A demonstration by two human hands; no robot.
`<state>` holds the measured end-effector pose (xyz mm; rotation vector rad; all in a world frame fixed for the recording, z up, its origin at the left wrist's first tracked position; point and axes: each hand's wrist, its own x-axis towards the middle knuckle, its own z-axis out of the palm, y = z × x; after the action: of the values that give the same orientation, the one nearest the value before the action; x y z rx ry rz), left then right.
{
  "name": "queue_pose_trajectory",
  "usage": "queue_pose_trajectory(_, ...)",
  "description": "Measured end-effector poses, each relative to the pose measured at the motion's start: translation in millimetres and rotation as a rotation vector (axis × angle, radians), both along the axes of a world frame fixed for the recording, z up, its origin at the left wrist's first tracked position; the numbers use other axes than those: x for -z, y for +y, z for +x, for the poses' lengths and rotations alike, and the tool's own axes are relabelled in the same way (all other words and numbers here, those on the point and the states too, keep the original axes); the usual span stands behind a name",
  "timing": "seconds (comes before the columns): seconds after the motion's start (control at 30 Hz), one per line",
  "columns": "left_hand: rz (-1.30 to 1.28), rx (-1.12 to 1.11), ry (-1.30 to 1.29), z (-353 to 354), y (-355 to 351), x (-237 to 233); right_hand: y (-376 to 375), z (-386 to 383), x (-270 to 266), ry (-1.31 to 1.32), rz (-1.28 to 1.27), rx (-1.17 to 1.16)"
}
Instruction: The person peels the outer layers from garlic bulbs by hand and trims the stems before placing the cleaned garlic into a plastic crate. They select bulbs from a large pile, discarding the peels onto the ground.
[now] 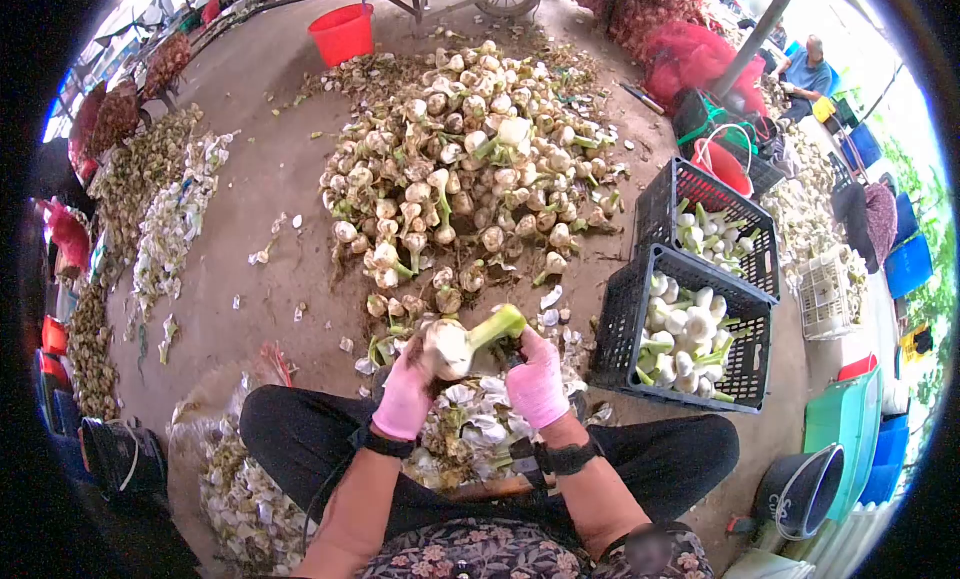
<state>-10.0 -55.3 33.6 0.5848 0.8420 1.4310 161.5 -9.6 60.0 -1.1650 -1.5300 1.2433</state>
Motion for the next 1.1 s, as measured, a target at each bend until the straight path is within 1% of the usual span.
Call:
queue_pose_trajectory(0.03,-0.034,0.072,-0.192,-1,1,3,-1,3,-1,0.000,-0.004,0.001)
queue_pose_trajectory(0.07,-0.241,0.096,-0.260,-1,7,-10,-1,7,-3,0.031,-0.100,-0.071)
queue_pose_trajectory(0.1,-0.243,0.097,-0.260,0,8,-6,-2,10,-5,0.062,-0.197,-0.142)
queue_pose_trajectory(0.17,-0.321,0.071,-0.253,-1,12,11,-3,15,-12,0.018,-0.226,-0.118)
queue_pose_trajectory(0.2,-0.232,0.112,-0.238,-5,11,17,-4,17,-15,-0.027,-0.255,-0.096)
queue_pose_trajectory(0.23,-0.236,0.116,-0.235,-2,6,22,-5,19,-16,-0.071,-0.284,-0.074)
queue_pose_trajectory(0.27,-0.093,0.078,-0.058,3,2,21,-2,26,6,0.013,-0.290,-0.070)
queue_pose_trajectory(0.3,0.051,0.041,0.119,9,0,14,-2,26,12,0.017,-0.292,-0.066)
queue_pose_trajectory(0.33,-0.062,0.007,0.061,14,3,7,-2,25,16,0.137,-0.334,-0.059)
queue_pose_trajectory(0.37,-0.065,0.011,0.062,16,2,6,-3,21,14,0.256,-0.374,-0.051)
queue_pose_trajectory(0.4,-0.082,0.013,0.141,18,1,6,-5,18,1,0.270,-0.417,-0.030)
queue_pose_trajectory(0.43,-0.098,0.015,0.219,19,1,5,-4,15,1,0.272,-0.417,-0.026)
queue_pose_trajectory(0.47,-0.150,0.017,0.098,19,-1,0,-3,12,2,0.224,-0.344,0.027)
queue_pose_trajectory(0.5,-0.151,0.020,0.096,19,-2,-3,-1,11,4,0.174,-0.271,0.078)
queue_pose_trajectory(0.53,-0.130,0.095,0.069,18,-3,-4,5,12,10,0.145,-0.138,0.091)
queue_pose_trajectory(0.57,-0.110,0.171,0.042,17,-4,-8,12,15,13,0.144,-0.139,0.095)
queue_pose_trajectory(0.6,-0.079,0.221,0.166,17,-5,-17,19,20,16,-0.127,-0.054,0.164)
queue_pose_trajectory(0.63,-0.078,0.228,0.163,19,-8,-15,24,25,22,-0.399,0.033,0.231)
queue_pose_trajectory(0.67,-0.054,0.265,0.070,21,-12,-12,30,29,46,-0.323,0.053,0.247)
queue_pose_trajectory(0.7,-0.029,0.300,-0.022,23,-14,-11,30,31,58,-0.484,0.144,0.247)
queue_pose_trajectory(0.73,-0.031,0.301,-0.077,24,-14,-12,29,36,68,-0.634,0.098,0.168)
queue_pose_trajectory(0.77,-0.032,0.303,-0.077,23,-15,-15,25,42,74,-0.781,0.049,0.086)
queue_pose_trajectory(0.8,-0.038,0.276,-0.094,22,-16,-17,19,47,76,-0.781,0.050,0.082)
queue_pose_trajectory(0.87,-0.045,0.236,-0.113,19,-15,-17,9,56,74,-0.698,0.156,-0.214)
queue_pose_trajectory(0.9,-0.073,0.199,-0.069,19,-14,-15,7,53,61,-0.700,0.153,-0.218)
queue_pose_trajectory(0.97,-0.102,0.172,-0.026,19,-10,-12,2,48,25,0.053,-0.318,-0.083)
queue_pose_trajectory(1.0,-0.064,0.194,0.062,20,-8,-12,4,46,-3,0.022,-0.281,-0.146)
queue_pose_trajectory(1.03,-0.024,0.215,0.151,21,-7,-12,2,43,-17,0.022,-0.282,-0.137)
queue_pose_trajectory(1.1,-0.037,0.222,0.133,24,-7,-15,0,36,-32,-0.092,-0.188,-0.245)
